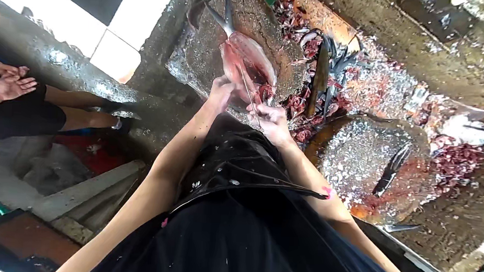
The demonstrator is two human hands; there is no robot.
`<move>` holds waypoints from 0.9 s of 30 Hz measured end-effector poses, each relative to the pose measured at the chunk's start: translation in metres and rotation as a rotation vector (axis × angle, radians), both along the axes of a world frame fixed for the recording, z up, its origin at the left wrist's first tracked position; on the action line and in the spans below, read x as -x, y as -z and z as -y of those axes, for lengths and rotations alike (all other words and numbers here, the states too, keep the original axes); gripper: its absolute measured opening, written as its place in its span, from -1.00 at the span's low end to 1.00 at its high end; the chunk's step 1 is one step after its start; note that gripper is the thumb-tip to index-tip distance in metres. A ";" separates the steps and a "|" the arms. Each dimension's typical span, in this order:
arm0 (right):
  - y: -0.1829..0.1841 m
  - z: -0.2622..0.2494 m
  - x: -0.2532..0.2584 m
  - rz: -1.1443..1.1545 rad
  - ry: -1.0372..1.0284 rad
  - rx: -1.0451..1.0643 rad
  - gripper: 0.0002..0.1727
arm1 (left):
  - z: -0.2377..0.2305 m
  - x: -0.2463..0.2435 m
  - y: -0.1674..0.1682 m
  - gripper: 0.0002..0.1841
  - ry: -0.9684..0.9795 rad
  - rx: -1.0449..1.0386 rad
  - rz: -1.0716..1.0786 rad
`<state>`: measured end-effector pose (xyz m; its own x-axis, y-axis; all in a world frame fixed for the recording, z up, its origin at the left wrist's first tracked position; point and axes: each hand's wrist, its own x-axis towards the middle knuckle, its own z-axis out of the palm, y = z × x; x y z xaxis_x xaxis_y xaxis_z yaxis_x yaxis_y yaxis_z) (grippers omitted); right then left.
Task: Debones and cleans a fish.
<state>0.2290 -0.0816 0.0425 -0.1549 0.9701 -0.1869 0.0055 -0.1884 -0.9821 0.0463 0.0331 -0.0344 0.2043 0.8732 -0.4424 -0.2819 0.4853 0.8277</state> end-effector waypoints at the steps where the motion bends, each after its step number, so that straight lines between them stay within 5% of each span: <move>1: -0.008 0.004 -0.003 0.016 -0.032 -0.058 -0.73 | 0.000 0.000 0.001 -0.72 -0.002 0.000 -0.002; 5: 0.001 0.009 -0.018 0.109 0.022 -0.178 -0.68 | 0.003 0.011 0.001 -0.65 0.003 0.018 -0.005; 9: 0.018 0.019 -0.043 0.326 0.101 -0.142 -0.71 | 0.019 0.025 -0.023 -0.53 0.213 -0.047 -0.825; 11: 0.022 0.024 -0.052 0.382 0.139 -0.109 -0.72 | 0.018 0.024 -0.027 -0.47 0.363 -0.083 -1.074; 17: 0.020 0.031 -0.063 0.470 0.223 -0.048 -0.66 | -0.089 0.021 -0.028 -0.48 0.394 -0.200 -1.230; 21: 0.014 0.024 -0.060 0.891 0.222 -0.055 -0.54 | -0.138 0.017 -0.033 -0.62 0.329 -0.217 -1.386; 23: 0.007 0.018 -0.051 1.077 0.227 -0.018 -0.39 | -0.124 0.006 -0.038 -0.70 0.222 -0.357 -1.288; 27: 0.002 0.002 -0.031 1.220 0.069 -0.111 -0.18 | -0.035 -0.035 -0.042 -0.68 0.406 -0.493 -0.528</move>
<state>0.2602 -0.0840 0.0406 0.1161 0.9892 -0.0898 0.9259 -0.1405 -0.3507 0.0815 0.0683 0.0075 0.4181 0.8952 -0.1542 0.3230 0.0122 0.9463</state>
